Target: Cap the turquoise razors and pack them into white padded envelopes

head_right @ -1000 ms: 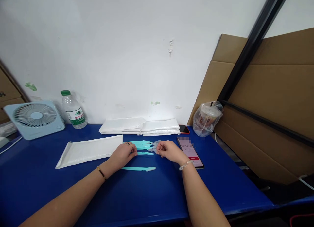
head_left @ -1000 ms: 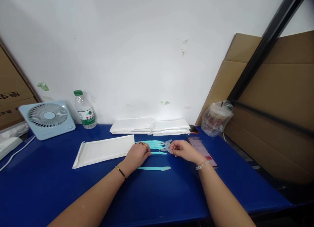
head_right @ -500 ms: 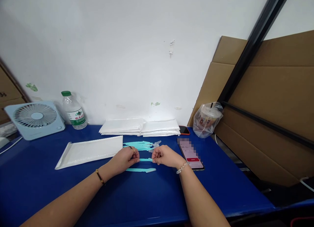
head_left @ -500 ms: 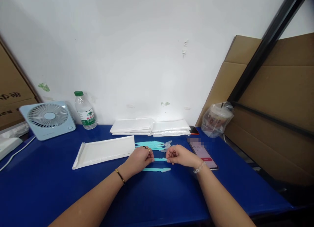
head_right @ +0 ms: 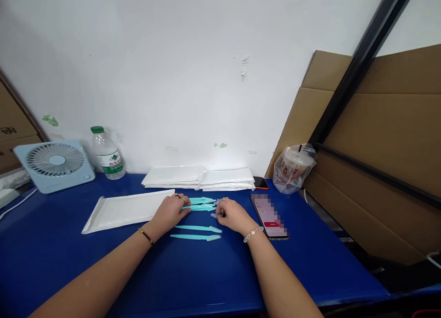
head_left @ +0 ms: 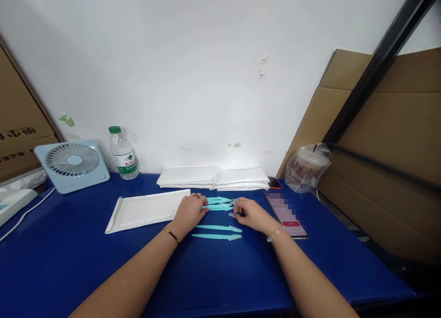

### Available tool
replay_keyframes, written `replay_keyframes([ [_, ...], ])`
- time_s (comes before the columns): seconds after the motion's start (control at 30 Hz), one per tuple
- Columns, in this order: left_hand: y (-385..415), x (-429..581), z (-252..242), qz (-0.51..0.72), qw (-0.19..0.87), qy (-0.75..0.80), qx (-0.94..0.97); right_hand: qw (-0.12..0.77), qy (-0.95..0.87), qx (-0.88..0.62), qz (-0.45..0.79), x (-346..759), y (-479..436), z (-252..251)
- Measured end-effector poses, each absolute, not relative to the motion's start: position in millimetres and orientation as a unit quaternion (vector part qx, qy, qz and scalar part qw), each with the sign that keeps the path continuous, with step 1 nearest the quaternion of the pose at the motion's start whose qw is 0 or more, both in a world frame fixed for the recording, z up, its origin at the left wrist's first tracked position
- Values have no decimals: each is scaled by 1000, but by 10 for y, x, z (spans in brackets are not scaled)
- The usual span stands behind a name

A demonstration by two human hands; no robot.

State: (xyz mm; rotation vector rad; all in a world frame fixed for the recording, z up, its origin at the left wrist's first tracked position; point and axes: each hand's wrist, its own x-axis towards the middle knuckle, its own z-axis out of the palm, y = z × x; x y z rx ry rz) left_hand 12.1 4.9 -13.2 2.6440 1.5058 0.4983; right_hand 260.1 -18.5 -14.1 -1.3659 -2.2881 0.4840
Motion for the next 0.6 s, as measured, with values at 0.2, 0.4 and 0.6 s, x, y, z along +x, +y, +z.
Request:
replay_keyframes([
  [0.2,24,103,-47,194,80,481,851,206,-831,-483,185,2613,-213,-112],
  [0.4,21,63,-14,210,120,484,841,244,-796,-517,200,2656,-246,2],
  [0.6,-1,88,22,203,132,477,845,264,-792,-507,212,2606,-246,10],
])
